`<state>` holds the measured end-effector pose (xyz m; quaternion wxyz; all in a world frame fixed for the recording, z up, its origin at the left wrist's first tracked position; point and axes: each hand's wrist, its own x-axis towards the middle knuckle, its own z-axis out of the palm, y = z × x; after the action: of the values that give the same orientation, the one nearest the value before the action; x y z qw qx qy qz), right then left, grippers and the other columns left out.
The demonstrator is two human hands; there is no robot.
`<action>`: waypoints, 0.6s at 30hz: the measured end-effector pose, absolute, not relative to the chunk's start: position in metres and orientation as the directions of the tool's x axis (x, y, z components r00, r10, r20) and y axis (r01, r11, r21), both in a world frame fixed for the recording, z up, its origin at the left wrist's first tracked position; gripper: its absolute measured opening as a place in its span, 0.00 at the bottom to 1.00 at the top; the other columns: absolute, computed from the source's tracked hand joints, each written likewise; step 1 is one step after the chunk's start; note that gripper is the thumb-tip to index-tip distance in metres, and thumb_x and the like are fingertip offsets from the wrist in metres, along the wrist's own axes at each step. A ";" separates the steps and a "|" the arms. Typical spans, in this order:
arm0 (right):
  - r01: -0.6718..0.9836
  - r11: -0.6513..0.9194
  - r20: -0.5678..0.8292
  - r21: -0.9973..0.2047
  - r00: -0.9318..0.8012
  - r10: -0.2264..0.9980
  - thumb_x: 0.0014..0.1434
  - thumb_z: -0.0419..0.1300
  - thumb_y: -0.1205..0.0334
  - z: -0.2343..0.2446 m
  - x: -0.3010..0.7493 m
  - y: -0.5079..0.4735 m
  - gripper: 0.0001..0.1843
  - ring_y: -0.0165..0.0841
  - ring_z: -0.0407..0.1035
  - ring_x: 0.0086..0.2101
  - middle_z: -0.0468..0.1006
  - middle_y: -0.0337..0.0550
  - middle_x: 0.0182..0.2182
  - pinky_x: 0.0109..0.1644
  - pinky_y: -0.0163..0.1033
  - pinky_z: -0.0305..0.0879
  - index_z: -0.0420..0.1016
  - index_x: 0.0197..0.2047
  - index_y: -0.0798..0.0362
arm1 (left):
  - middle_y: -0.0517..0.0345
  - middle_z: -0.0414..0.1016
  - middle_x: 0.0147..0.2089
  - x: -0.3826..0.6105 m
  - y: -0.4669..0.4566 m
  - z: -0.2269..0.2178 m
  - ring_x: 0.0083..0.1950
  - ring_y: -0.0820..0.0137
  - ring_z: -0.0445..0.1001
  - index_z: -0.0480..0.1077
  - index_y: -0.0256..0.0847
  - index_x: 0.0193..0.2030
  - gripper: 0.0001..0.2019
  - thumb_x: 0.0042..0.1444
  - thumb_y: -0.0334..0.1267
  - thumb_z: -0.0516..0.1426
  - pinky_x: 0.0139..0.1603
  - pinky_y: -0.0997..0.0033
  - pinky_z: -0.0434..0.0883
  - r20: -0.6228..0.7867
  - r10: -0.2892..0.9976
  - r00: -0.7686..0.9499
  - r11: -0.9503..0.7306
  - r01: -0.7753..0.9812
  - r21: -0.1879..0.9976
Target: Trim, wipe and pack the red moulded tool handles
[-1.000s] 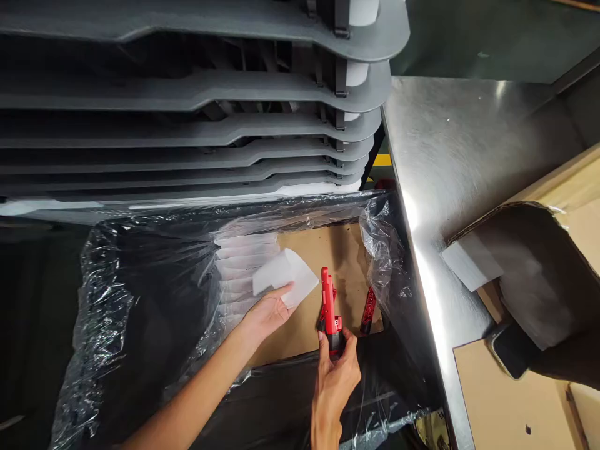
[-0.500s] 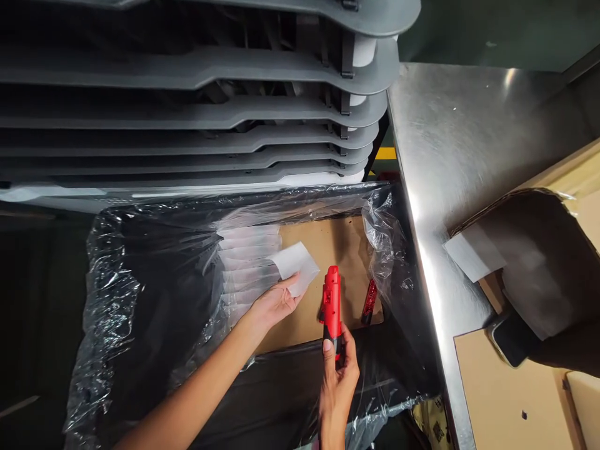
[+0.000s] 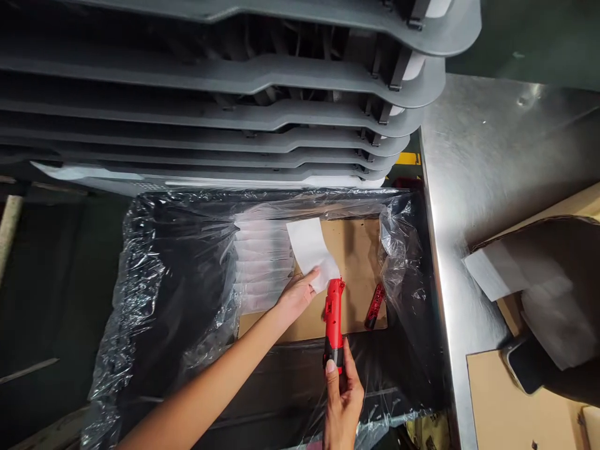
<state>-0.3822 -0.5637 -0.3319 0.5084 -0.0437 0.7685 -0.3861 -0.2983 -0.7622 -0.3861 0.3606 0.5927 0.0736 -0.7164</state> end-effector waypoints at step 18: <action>0.933 0.327 -0.922 -0.147 -0.009 -0.388 0.41 0.79 0.50 -0.318 -0.386 -0.574 0.23 0.30 0.79 0.29 0.85 0.47 0.34 0.35 0.33 0.78 0.82 0.36 0.53 | 0.48 0.83 0.40 -0.277 -0.728 -0.383 0.37 0.65 0.80 0.77 0.37 0.40 0.28 0.37 0.54 0.75 0.39 0.70 0.74 -0.663 -0.426 -0.616 -0.904 0.311 0.292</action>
<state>-0.3855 -0.5742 -0.3180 0.6475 0.2759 0.4944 -0.5101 -0.2772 -0.7283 -0.3831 0.2057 0.3870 -0.0741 -0.8958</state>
